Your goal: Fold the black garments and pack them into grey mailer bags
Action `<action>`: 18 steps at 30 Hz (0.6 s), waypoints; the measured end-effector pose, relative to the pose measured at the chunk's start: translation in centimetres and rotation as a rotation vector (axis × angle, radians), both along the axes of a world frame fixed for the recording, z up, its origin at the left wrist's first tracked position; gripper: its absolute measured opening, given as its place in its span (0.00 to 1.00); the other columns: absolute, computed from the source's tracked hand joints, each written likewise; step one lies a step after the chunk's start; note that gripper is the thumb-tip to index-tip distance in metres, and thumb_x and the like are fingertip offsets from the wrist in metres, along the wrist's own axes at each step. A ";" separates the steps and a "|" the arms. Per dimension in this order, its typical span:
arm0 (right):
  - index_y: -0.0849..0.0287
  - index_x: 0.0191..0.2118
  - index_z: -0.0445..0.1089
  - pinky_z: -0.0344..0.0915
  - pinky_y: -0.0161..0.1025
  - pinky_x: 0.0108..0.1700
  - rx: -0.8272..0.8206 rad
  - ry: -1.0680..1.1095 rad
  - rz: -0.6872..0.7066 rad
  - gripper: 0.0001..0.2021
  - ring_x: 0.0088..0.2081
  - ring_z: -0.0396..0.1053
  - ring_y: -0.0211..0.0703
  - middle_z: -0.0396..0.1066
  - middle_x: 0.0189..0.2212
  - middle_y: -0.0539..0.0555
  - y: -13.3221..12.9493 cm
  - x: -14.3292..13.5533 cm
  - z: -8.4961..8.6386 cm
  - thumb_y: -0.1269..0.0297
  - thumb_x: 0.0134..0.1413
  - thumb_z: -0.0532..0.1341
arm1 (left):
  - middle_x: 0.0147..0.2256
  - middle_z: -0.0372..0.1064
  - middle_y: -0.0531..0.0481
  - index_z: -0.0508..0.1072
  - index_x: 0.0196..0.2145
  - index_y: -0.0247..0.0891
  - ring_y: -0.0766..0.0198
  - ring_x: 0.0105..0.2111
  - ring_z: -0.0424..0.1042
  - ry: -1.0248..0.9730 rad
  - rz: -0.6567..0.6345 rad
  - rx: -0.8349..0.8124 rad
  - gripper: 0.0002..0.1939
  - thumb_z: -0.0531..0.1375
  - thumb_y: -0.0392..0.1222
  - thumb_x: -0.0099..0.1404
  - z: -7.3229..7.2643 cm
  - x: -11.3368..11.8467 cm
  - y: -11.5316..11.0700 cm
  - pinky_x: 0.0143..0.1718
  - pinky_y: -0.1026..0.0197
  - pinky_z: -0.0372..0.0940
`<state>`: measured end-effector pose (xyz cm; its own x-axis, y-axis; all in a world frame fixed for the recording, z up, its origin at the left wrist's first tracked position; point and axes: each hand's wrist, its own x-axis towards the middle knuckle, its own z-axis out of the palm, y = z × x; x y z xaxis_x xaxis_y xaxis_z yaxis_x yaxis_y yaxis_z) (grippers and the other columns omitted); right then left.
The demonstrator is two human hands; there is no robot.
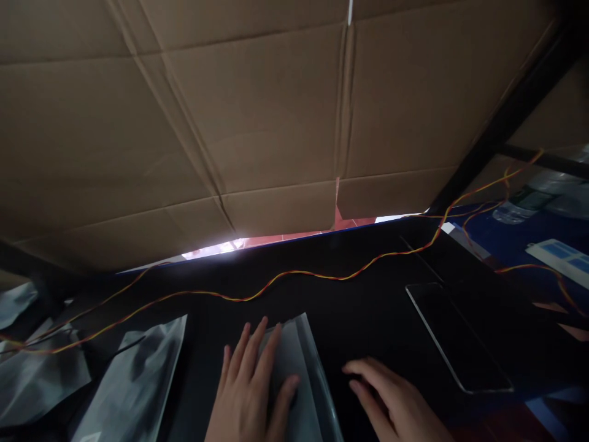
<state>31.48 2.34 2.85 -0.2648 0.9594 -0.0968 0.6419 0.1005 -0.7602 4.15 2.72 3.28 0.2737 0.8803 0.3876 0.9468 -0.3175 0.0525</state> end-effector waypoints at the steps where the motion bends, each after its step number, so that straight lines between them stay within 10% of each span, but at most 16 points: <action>1: 0.46 0.58 0.78 0.78 0.39 0.50 0.026 -0.040 0.021 0.17 0.54 0.81 0.51 0.80 0.54 0.55 0.6 -0.5 0.5 0.62 0.75 0.54 | 0.70 0.64 0.35 0.53 0.78 0.39 0.33 0.66 0.70 0.031 0.002 0.005 0.34 0.53 0.51 0.80 -0.6 -0.4 -0.6 0.49 0.27 0.79; 6: 0.48 0.57 0.80 0.80 0.45 0.50 -0.128 -0.186 0.142 0.20 0.46 0.82 0.49 0.80 0.52 0.55 2.1 -4.0 1.7 0.74 0.66 0.60 | 0.73 0.58 0.32 0.47 0.79 0.32 0.30 0.70 0.62 0.079 -0.007 0.015 0.37 0.51 0.49 0.81 -2.8 -0.6 -1.9 0.53 0.33 0.79; 11: 0.50 0.65 0.77 0.74 0.56 0.64 -0.153 -0.091 0.059 0.21 0.63 0.75 0.61 0.76 0.62 0.59 2.2 -6.0 2.5 0.58 0.70 0.64 | 0.75 0.55 0.32 0.45 0.79 0.30 0.37 0.76 0.52 0.016 -0.010 0.036 0.36 0.51 0.44 0.81 -2.0 0.2 -1.7 0.62 0.35 0.72; 18: 0.50 0.46 0.83 0.78 0.46 0.53 -0.131 0.050 0.029 0.10 0.47 0.81 0.51 0.82 0.44 0.54 3.2 -6.5 4.2 0.68 0.63 0.65 | 0.74 0.55 0.33 0.41 0.80 0.36 0.36 0.72 0.61 0.036 0.001 0.000 0.37 0.49 0.47 0.82 -2.1 -0.6 -1.7 0.56 0.31 0.76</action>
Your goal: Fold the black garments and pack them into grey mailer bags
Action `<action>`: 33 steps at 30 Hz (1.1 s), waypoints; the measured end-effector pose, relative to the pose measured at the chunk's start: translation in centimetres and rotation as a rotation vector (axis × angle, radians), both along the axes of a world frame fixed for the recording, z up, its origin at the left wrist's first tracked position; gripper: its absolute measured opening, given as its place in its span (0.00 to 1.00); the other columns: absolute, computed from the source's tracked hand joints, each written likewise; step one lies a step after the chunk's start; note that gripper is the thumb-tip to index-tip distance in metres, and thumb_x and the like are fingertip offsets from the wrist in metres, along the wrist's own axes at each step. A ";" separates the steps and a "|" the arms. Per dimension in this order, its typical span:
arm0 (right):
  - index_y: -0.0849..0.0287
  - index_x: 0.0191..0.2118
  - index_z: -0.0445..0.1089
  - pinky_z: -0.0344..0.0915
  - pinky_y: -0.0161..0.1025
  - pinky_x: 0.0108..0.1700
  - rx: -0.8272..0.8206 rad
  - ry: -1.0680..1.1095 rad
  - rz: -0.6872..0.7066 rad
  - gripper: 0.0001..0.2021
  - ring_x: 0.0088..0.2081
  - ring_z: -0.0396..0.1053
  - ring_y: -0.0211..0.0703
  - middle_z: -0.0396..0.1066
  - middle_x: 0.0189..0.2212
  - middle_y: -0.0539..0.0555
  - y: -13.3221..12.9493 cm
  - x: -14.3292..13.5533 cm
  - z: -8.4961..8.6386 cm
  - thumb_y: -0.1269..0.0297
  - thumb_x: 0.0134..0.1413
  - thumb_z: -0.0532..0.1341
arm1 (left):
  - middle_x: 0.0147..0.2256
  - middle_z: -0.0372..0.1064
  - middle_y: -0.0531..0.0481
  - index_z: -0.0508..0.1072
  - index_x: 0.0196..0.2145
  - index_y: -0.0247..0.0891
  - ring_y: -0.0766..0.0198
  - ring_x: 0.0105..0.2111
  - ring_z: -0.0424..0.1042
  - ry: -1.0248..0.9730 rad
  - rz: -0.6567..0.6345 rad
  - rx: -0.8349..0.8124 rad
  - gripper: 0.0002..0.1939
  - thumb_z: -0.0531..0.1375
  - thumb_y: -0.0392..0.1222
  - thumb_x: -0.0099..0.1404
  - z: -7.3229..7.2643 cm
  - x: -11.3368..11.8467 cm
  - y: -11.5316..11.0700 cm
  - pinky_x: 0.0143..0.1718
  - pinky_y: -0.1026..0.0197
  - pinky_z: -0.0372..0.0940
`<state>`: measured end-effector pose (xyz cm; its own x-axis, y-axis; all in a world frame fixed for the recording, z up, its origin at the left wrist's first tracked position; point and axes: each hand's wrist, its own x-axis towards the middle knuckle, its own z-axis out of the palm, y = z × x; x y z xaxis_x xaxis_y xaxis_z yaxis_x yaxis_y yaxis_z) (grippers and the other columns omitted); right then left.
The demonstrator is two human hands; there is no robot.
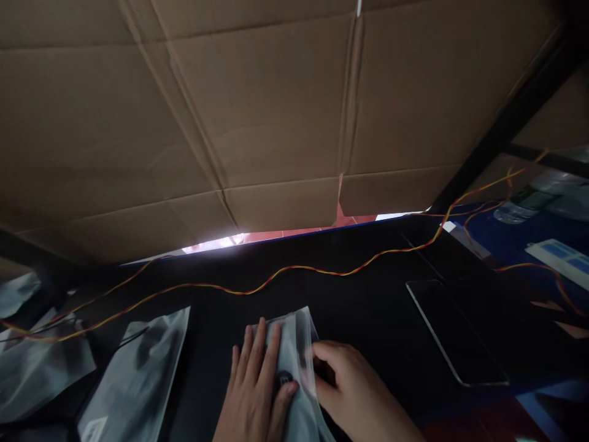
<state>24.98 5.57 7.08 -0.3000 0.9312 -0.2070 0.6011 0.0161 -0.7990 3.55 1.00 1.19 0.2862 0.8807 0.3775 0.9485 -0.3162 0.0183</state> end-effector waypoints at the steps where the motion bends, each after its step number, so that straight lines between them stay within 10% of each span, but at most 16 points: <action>1: 0.48 0.47 0.83 0.79 0.44 0.53 0.010 0.078 -0.039 0.10 0.48 0.81 0.50 0.82 0.45 0.53 -0.1 0.5 0.0 0.63 0.64 0.65 | 0.74 0.55 0.33 0.41 0.81 0.38 0.35 0.71 0.62 0.004 0.021 -0.012 0.37 0.48 0.47 0.82 -0.2 -0.5 0.0 0.56 0.30 0.76; 5: 0.44 0.55 0.82 0.80 0.43 0.54 -0.050 0.194 -0.231 0.22 0.56 0.80 0.53 0.80 0.54 0.54 -0.7 4.1 -0.3 0.39 0.65 0.65 | 0.75 0.54 0.35 0.44 0.81 0.44 0.30 0.71 0.62 0.043 0.092 -0.002 0.36 0.50 0.47 0.81 -1.5 -3.2 -0.2 0.54 0.22 0.74; 9: 0.45 0.58 0.79 0.79 0.44 0.56 -0.076 0.168 -0.274 0.24 0.57 0.78 0.52 0.78 0.57 0.55 -0.4 7.9 -0.9 0.36 0.69 0.63 | 0.76 0.51 0.38 0.53 0.79 0.49 0.25 0.73 0.56 0.083 0.143 -0.005 0.34 0.53 0.46 0.79 -2.4 -7.2 -0.2 0.55 0.18 0.71; 15: 0.46 0.62 0.72 0.78 0.49 0.57 0.583 -0.131 -0.377 0.17 0.58 0.75 0.51 0.74 0.57 0.56 0.7 8.8 -1.9 0.49 0.76 0.59 | 0.73 0.61 0.43 0.65 0.73 0.50 0.33 0.70 0.66 0.152 0.144 0.002 0.32 0.46 0.34 0.76 -0.4 -10.7 -0.1 0.58 0.21 0.72; 21: 0.44 0.65 0.69 0.80 0.50 0.52 0.807 -0.317 -0.121 0.19 0.59 0.73 0.51 0.72 0.61 0.54 -0.6 7.0 -1.8 0.49 0.77 0.59 | 0.59 0.76 0.48 0.73 0.65 0.47 0.56 0.58 0.79 -0.003 -0.106 0.085 0.23 0.56 0.37 0.75 1.3 -3.6 0.0 0.67 0.46 0.73; 27: 0.48 0.59 0.72 0.78 0.56 0.53 0.614 -0.292 -0.331 0.18 0.54 0.76 0.54 0.76 0.55 0.55 0.2 9.8 -3.9 0.43 0.76 0.59 | 0.54 0.79 0.49 0.75 0.63 0.49 0.57 0.46 0.82 -0.294 -0.180 0.028 0.22 0.59 0.39 0.73 2.1 7.0 1.8 0.39 0.56 0.82; 33: 0.52 0.46 0.76 0.78 0.48 0.45 0.804 -0.232 -0.334 0.09 0.44 0.80 0.50 0.80 0.45 0.55 -0.1 6.8 -0.9 0.56 0.75 0.61 | 0.62 0.75 0.47 0.67 0.69 0.48 0.57 0.57 0.80 -0.504 -0.278 -0.204 0.25 0.60 0.43 0.76 3.1 5.9 2.2 0.55 0.56 0.80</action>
<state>31.78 5.43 6.22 -0.0195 0.8521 0.5230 0.8192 0.3134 -0.4802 9.49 3.23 4.28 0.3455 0.8677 0.3574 0.6898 -0.4930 0.5302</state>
